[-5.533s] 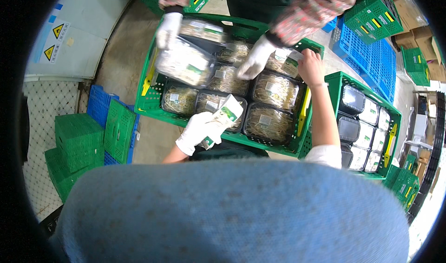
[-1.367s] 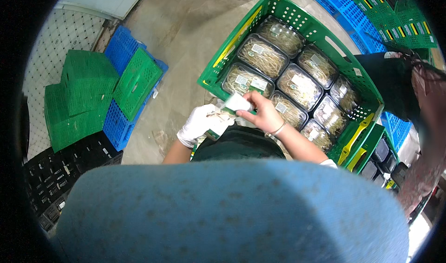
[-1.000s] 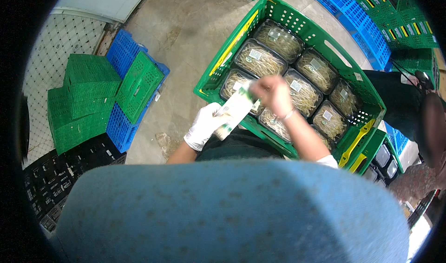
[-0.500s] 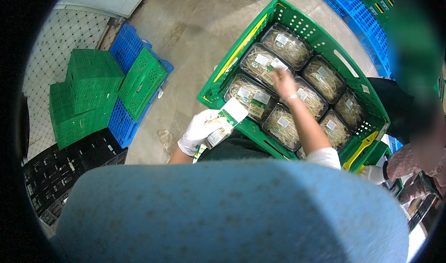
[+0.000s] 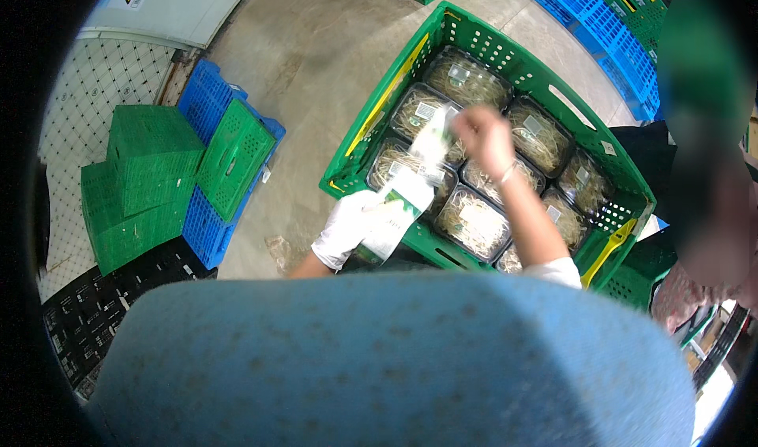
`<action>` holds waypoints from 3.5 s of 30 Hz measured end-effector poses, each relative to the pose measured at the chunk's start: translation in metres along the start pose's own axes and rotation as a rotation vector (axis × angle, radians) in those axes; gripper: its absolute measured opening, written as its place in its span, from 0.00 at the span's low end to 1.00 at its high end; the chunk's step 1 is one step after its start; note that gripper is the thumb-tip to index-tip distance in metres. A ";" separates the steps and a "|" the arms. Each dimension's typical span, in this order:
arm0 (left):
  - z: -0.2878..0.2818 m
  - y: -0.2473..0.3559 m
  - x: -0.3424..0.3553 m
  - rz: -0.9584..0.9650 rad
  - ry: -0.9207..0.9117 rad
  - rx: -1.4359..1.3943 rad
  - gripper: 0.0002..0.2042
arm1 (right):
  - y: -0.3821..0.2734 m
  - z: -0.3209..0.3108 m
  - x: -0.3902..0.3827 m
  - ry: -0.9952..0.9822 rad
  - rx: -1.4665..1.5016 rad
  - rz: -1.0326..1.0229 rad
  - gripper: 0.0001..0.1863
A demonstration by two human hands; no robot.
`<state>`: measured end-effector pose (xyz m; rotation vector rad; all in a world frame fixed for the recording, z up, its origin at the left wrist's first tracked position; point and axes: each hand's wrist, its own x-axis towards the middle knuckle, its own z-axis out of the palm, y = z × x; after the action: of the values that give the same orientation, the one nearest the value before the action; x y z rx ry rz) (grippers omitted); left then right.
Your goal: The person applies labels to pre-packaged food containers arranged in a green crate. They peel labels from a roll and stick them onto the clear plastic lids of the containers one by one.
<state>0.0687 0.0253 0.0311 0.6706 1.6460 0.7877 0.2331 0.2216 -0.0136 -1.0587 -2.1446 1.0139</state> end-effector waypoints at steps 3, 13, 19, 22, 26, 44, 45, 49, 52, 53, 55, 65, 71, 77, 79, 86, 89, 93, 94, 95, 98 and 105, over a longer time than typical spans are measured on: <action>-0.012 -0.005 0.002 -0.105 -0.051 -0.133 0.09 | 0.081 -0.008 0.062 -0.017 -0.612 0.037 0.17; -0.006 -0.005 -0.004 0.025 -0.061 -0.287 0.07 | 0.100 0.033 0.023 0.066 -0.477 0.236 0.37; 0.005 -0.002 0.000 0.204 -0.185 0.349 0.08 | -0.046 -0.018 -0.078 -0.555 0.344 0.076 0.13; 0.047 0.020 -0.003 0.235 -0.097 -0.164 0.06 | -0.058 -0.023 -0.105 -0.336 0.341 0.114 0.08; 0.074 0.013 -0.003 0.099 -0.040 0.321 0.08 | -0.030 -0.040 -0.120 -0.157 0.265 0.122 0.06; 0.097 -0.009 -0.022 0.074 -0.136 -0.322 0.08 | 0.074 -0.057 -0.126 -0.267 0.464 0.429 0.25; 0.100 -0.007 -0.024 0.086 -0.120 -0.278 0.07 | 0.034 -0.059 -0.137 -0.349 0.488 0.269 0.21; 0.091 -0.004 -0.023 0.159 -0.154 0.213 0.06 | -0.029 -0.065 -0.164 -0.238 0.259 -0.057 0.08; 0.110 -0.005 -0.024 0.319 -0.081 0.106 0.10 | -0.033 -0.050 -0.180 -0.229 0.271 0.065 0.09; 0.110 -0.003 -0.028 0.282 -0.060 0.176 0.11 | -0.033 -0.054 -0.179 -0.133 0.231 0.035 0.08; 0.108 0.005 -0.035 0.214 -0.072 0.332 0.11 | -0.008 -0.064 -0.164 0.009 0.136 0.073 0.05; 0.072 -0.032 -0.043 -0.049 -0.152 -0.218 0.09 | 0.136 -0.043 -0.143 -0.020 -0.935 0.144 0.23; 0.089 -0.039 -0.043 0.032 -0.197 -0.440 0.08 | 0.045 -0.035 -0.162 -0.273 0.203 0.465 0.22; 0.090 -0.025 -0.036 0.348 -0.122 0.056 0.08 | -0.055 -0.048 -0.189 -0.331 0.179 0.062 0.13; 0.093 -0.016 -0.041 0.246 -0.212 -0.024 0.06 | -0.056 -0.044 -0.191 -0.207 0.208 0.063 0.11; 0.059 -0.017 -0.059 0.015 -0.304 -0.232 0.06 | 0.020 -0.092 -0.154 -0.203 -0.071 0.329 0.11; 0.052 -0.027 -0.060 -0.027 -0.172 -0.233 0.07 | 0.074 -0.046 -0.184 -0.481 -0.249 0.274 0.17; 0.056 -0.025 -0.064 -0.034 -0.153 -0.234 0.08 | 0.116 0.003 -0.217 -0.402 -0.731 0.015 0.17; 0.057 -0.025 -0.065 -0.047 -0.169 -0.239 0.08 | 0.112 0.001 -0.215 -0.423 -0.798 0.020 0.19; 0.058 -0.027 -0.066 -0.018 -0.181 -0.262 0.08 | 0.097 -0.009 -0.209 -0.372 -0.850 0.078 0.23; 0.075 -0.033 -0.062 0.111 -0.188 -0.249 0.07 | 0.061 -0.037 -0.198 -0.315 -0.519 0.373 0.31; 0.097 -0.035 -0.039 0.416 -0.282 0.491 0.08 | -0.043 -0.073 -0.219 -0.210 0.177 0.125 0.15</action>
<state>0.1711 -0.0121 0.0133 1.4382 1.4606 0.5388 0.3877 0.0518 0.0338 -1.0503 -2.1226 1.4015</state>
